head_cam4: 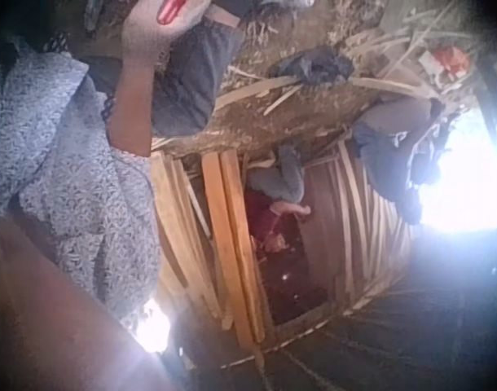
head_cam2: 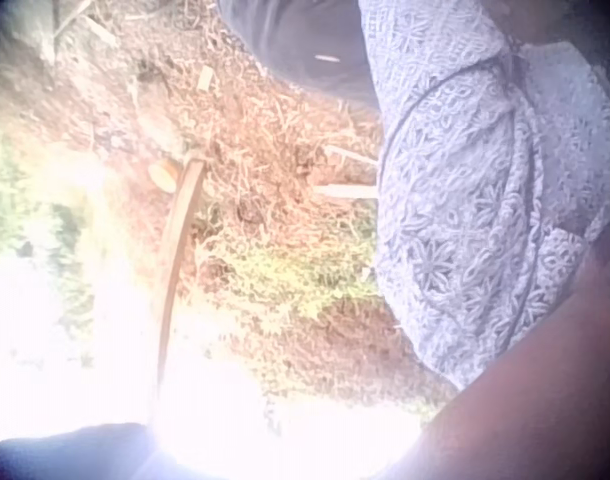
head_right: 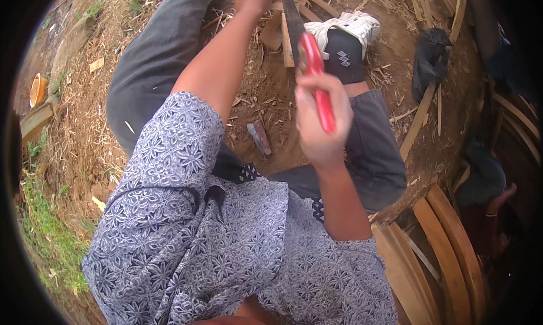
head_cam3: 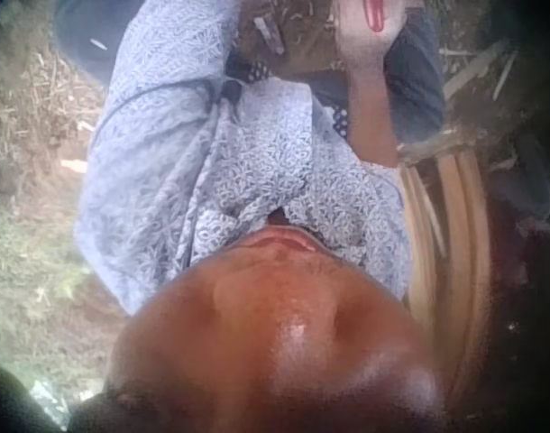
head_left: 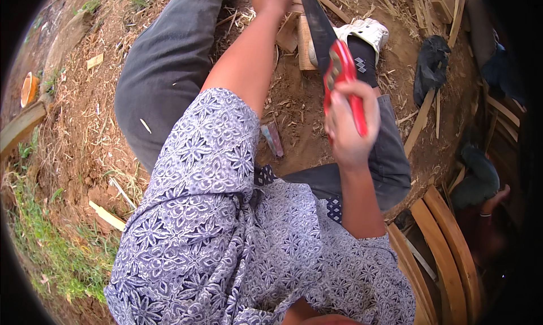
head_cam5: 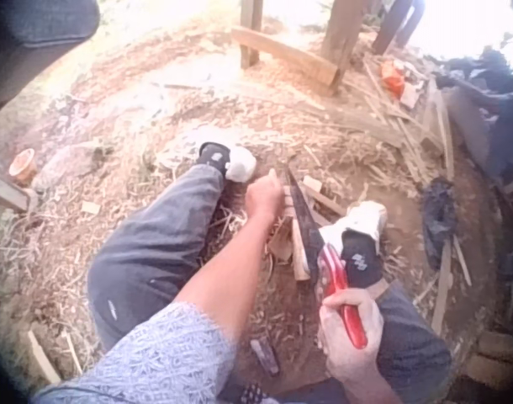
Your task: The person sits on the ground and uses a red hand saw to cut small wooden pieces held between their feet. They repeatedly saw through the wood, then use a hammer to split the cut pieces further.
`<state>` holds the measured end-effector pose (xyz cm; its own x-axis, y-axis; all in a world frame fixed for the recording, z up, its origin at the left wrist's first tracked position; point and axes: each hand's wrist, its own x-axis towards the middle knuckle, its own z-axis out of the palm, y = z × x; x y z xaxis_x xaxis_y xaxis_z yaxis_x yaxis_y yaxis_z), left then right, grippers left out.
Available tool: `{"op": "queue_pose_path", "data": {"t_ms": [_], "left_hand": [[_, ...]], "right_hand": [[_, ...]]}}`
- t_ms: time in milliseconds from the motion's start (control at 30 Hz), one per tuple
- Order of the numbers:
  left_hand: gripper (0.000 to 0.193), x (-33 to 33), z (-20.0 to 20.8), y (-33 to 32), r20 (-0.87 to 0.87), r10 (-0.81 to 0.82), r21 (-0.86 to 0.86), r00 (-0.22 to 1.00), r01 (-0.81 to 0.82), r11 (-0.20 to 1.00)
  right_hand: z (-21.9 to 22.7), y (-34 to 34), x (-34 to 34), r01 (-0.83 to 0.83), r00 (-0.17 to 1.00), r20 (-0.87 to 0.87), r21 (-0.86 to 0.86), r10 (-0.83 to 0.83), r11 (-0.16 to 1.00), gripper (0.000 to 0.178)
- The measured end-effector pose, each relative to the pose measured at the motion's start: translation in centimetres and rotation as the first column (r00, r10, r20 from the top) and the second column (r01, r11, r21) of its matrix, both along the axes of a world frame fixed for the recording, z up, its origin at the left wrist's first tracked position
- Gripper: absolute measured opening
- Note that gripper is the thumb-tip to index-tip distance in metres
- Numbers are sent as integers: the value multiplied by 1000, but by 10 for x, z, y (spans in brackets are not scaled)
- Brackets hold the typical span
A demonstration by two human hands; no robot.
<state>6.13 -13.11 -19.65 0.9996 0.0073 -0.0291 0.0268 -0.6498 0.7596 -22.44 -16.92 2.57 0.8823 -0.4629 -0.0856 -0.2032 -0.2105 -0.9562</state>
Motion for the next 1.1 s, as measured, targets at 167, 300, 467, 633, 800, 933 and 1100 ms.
{"op": "queue_pose_path", "data": {"t_ms": [167,300,467,633,800,933,1100], "left_hand": [[63,-9,26,-3,20,-22,-41,1000,23,999],[61,-10,19,0,10,-28,-83,1000,29,996],[61,-24,63,-7,-66,-26,-52,997,23,998],[61,-26,57,-7,-37,-1,-133,999,-3,991],[61,-21,44,-6,-18,-9,-113,1000,7,994],[61,-19,52,-11,-45,-10,-115,999,4,993],[61,-14,31,-7,-10,15,-52,1000,-16,999]], "right_hand": [[-87,-23,137,20,904,413,-301,111,953,11],[-83,-15,155,-33,953,303,18,26,999,12],[-67,-24,111,36,982,175,221,-76,975,10],[-39,-9,60,20,997,71,53,-23,998,13],[-3,7,-4,67,998,-4,172,-67,983,12],[33,3,-18,106,994,-45,250,-98,962,12],[-6,-5,51,54,999,-18,154,-52,987,11]]}}
